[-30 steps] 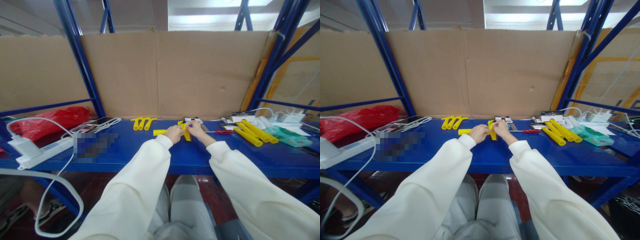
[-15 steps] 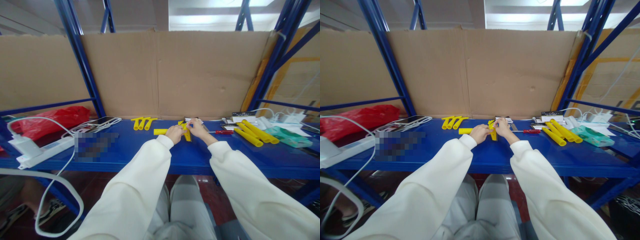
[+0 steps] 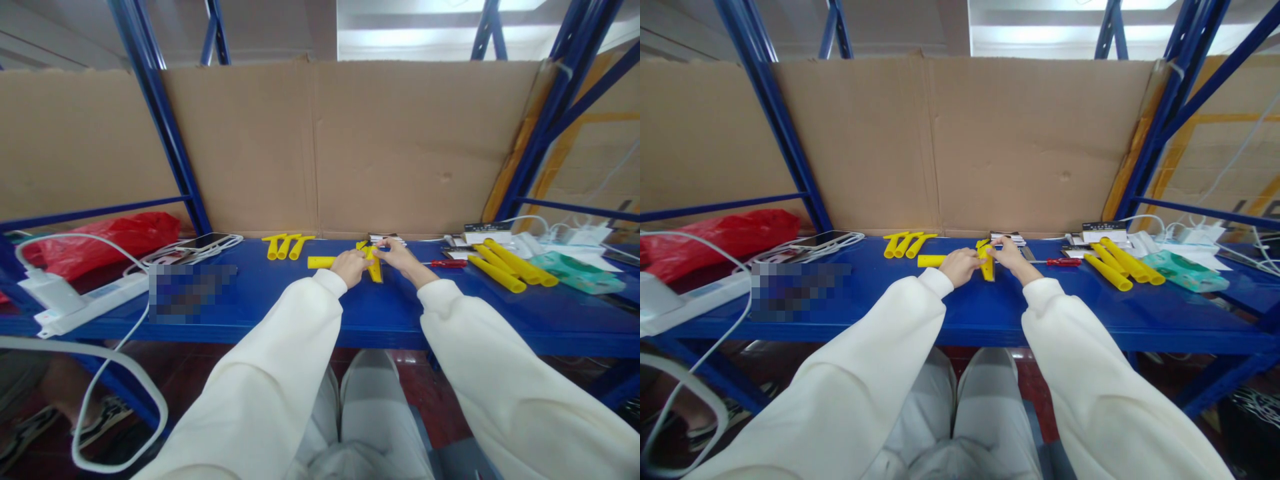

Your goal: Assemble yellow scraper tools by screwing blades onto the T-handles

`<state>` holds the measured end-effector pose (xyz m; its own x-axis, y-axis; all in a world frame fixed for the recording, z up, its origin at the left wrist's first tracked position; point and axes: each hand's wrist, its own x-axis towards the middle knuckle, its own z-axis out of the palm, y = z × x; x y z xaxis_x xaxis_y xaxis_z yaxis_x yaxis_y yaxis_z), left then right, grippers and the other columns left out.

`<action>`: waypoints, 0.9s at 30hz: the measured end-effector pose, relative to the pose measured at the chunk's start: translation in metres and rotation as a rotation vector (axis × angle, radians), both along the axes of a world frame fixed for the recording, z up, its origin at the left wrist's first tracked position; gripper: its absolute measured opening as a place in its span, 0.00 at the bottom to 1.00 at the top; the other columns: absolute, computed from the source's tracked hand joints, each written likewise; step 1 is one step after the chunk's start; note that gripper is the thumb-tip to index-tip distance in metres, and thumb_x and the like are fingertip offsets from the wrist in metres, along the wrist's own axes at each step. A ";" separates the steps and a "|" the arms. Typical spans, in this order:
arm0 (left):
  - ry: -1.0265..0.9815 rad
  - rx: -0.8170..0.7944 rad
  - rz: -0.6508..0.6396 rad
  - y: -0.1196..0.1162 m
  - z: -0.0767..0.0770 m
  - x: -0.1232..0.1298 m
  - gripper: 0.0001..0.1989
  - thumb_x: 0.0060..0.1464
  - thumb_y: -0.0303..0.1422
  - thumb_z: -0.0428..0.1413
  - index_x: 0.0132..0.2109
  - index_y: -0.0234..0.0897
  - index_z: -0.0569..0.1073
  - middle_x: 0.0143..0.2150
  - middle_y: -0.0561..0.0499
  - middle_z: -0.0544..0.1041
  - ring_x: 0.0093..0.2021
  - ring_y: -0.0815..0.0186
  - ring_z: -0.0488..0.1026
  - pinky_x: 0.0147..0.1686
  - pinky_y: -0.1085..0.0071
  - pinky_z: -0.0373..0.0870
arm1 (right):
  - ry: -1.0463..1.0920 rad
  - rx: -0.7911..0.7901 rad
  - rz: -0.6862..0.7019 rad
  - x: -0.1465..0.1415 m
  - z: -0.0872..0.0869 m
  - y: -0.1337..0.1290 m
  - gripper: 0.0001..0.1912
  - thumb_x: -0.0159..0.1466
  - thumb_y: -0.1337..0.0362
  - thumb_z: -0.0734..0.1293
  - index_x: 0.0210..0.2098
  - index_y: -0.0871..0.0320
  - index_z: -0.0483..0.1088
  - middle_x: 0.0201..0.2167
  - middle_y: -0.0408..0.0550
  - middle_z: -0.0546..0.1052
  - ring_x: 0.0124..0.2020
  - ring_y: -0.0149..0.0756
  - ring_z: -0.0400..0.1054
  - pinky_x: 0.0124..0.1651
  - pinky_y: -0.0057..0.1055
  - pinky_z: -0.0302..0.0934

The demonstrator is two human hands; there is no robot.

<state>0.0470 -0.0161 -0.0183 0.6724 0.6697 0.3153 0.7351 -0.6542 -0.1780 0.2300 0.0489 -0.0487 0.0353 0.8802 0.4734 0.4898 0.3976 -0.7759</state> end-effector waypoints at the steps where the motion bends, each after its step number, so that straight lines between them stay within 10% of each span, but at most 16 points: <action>1: -0.002 0.001 -0.002 0.000 0.000 0.000 0.20 0.63 0.25 0.48 0.56 0.40 0.77 0.49 0.42 0.78 0.52 0.57 0.73 0.51 0.63 0.69 | 0.006 -0.018 0.010 0.000 0.002 -0.002 0.08 0.53 0.63 0.71 0.30 0.57 0.69 0.36 0.47 0.75 0.39 0.37 0.69 0.46 0.37 0.65; 12: -0.081 0.010 0.003 0.004 -0.001 -0.001 0.18 0.63 0.26 0.48 0.54 0.40 0.78 0.50 0.42 0.78 0.52 0.57 0.73 0.52 0.63 0.69 | 0.331 -0.065 -0.066 -0.005 0.012 -0.005 0.07 0.57 0.69 0.69 0.32 0.56 0.66 0.38 0.48 0.77 0.42 0.36 0.71 0.50 0.36 0.66; 19: -0.171 0.055 0.032 0.009 -0.002 -0.003 0.18 0.62 0.24 0.48 0.52 0.37 0.79 0.46 0.42 0.79 0.48 0.59 0.75 0.50 0.64 0.71 | 0.365 -0.523 0.347 -0.012 0.024 -0.032 0.02 0.64 0.69 0.67 0.36 0.61 0.72 0.31 0.53 0.81 0.28 0.34 0.74 0.36 0.30 0.70; 27: -0.244 -0.048 0.100 0.004 -0.002 -0.002 0.27 0.60 0.26 0.52 0.67 0.36 0.64 0.59 0.41 0.74 0.57 0.59 0.72 0.56 0.65 0.69 | 0.346 -0.579 0.368 -0.017 0.032 -0.048 0.08 0.66 0.67 0.67 0.43 0.63 0.74 0.30 0.54 0.82 0.25 0.35 0.76 0.29 0.29 0.71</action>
<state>0.0447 -0.0122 -0.0204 0.5101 0.7472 0.4259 0.8138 -0.5796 0.0420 0.2133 0.0014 -0.0169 -0.2456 0.9680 -0.0517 0.0964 -0.0287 -0.9949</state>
